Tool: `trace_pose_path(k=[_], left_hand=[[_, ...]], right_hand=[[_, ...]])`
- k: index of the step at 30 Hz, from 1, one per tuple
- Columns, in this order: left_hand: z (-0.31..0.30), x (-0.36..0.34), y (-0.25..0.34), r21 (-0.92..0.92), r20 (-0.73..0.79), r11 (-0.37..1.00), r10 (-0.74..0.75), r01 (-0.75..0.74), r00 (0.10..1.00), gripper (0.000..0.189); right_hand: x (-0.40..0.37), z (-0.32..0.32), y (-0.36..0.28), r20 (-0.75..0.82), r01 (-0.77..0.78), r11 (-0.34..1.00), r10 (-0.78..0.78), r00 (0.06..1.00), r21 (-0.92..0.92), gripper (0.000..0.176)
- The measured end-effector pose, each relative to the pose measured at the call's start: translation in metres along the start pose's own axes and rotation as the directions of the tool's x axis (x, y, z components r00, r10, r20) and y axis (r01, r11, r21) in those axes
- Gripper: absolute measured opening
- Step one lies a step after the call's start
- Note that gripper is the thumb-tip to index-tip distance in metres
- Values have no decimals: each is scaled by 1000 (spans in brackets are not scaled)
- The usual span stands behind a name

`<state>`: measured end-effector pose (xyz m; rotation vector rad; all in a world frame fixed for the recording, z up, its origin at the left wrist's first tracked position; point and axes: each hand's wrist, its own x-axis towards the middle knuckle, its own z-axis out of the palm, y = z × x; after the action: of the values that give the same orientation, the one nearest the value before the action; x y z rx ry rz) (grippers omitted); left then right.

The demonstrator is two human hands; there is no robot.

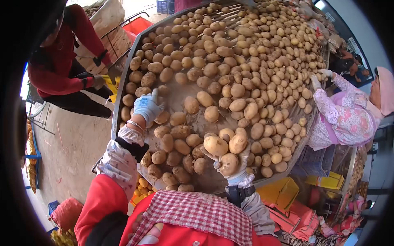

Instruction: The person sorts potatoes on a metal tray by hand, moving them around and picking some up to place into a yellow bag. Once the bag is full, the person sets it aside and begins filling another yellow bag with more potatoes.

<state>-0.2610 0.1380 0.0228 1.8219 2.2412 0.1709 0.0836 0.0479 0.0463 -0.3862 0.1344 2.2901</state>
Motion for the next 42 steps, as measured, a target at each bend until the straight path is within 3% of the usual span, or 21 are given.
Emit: trace_pose_path(k=[2, 4, 5, 6, 7, 8, 10, 12, 16, 22, 24, 26, 28, 30, 31, 32, 33, 34, 37, 40, 42], left_hand=[[-10, 7, 9, 31, 90, 999, -41, 39, 995, 51], [-7, 6, 17, -166, 94, 986, 16, 0, 995, 49], [-2, -3, 27, -535, 55, 842, -46, 69, 997, 41], [10, -23, 42, -941, 109, 326, 43, 89, 993, 39], [15, -51, 65, -984, -72, 150, 175, -99, 982, 42], [-4, -85, 97, -988, -47, 123, 317, -91, 947, 55], [15, -129, 144, -851, -238, 274, 561, -449, 793, 64], [-13, -168, 187, -678, 34, 535, 708, -505, 705, 76], [6, -192, 237, -796, 186, 511, 715, -323, 673, 88], [46, -226, 382, -823, 113, 324, 898, -466, 426, 84], [67, -241, 444, -825, 13, 140, 973, -547, 230, 82], [84, -243, 462, -815, 97, 227, 961, -534, 260, 82], [103, -223, 454, -523, -105, 239, 934, -818, 340, 80], [93, -191, 428, -306, -314, 478, 766, -823, 561, 72], [99, -159, 402, -189, -499, 551, 659, -813, 563, 63], [91, -128, 382, -142, -479, 720, 551, -679, 684, 59], [102, -103, 352, 9, -610, 815, 464, -580, 642, 59], [93, -90, 324, 21, -390, 889, 428, -456, 815, 60], [104, -110, 276, 142, -209, 859, 511, -491, 833, 61], [92, -157, 250, 127, -146, 793, 610, -596, 779, 66], [77, -177, 225, 192, -78, 791, 602, -581, 794, 71]], right_hand=[[-9, 1, 2, 6, 19, 1000, -19, 1000, -15, 77], [-19, 2, 0, 12, 19, 999, -18, 1000, -43, 79], [-23, 1, -2, 10, 60, 992, -60, 998, -110, 80], [-28, -2, -1, 5, 104, 981, -104, 995, -165, 81], [-34, -2, -2, 12, 112, 984, -111, 994, -141, 82], [-39, -5, -1, 22, 111, 985, -109, 994, -132, 82], [-51, -10, -2, -119, 174, 967, -198, 973, -189, 78], [-63, -12, -1, -180, 272, 920, -329, 927, -282, 73], [-120, -34, -15, -223, 362, 898, -417, 881, -250, 73], [-259, -61, -75, -137, 597, 764, -636, 759, -244, 69], [-317, -77, -116, -38, 767, 550, -820, 571, -332, 62], [-365, -111, -148, -278, 708, 628, -778, 563, -323, 57], [-417, -202, -186, -563, 477, 648, -758, 329, -593, 53], [-448, -262, -188, -283, 221, 307, -950, 134, -926, 51], [-438, -267, -183, -284, 162, 264, -953, -109, -951, 49], [-424, -265, -179, -249, 93, 231, -903, -351, -968, 47], [-407, -259, -179, -249, 91, 232, -917, -313, -968, 47], [-392, -247, -175, -58, -45, 70, -970, -237, -997, 47], [-321, -148, -158, 330, -310, -347, -938, 106, -885, 49], [-237, -90, -171, 636, -87, -712, -670, 384, -697, 46], [-184, -57, -175, 649, -223, -812, -569, 506, -539, 56]])
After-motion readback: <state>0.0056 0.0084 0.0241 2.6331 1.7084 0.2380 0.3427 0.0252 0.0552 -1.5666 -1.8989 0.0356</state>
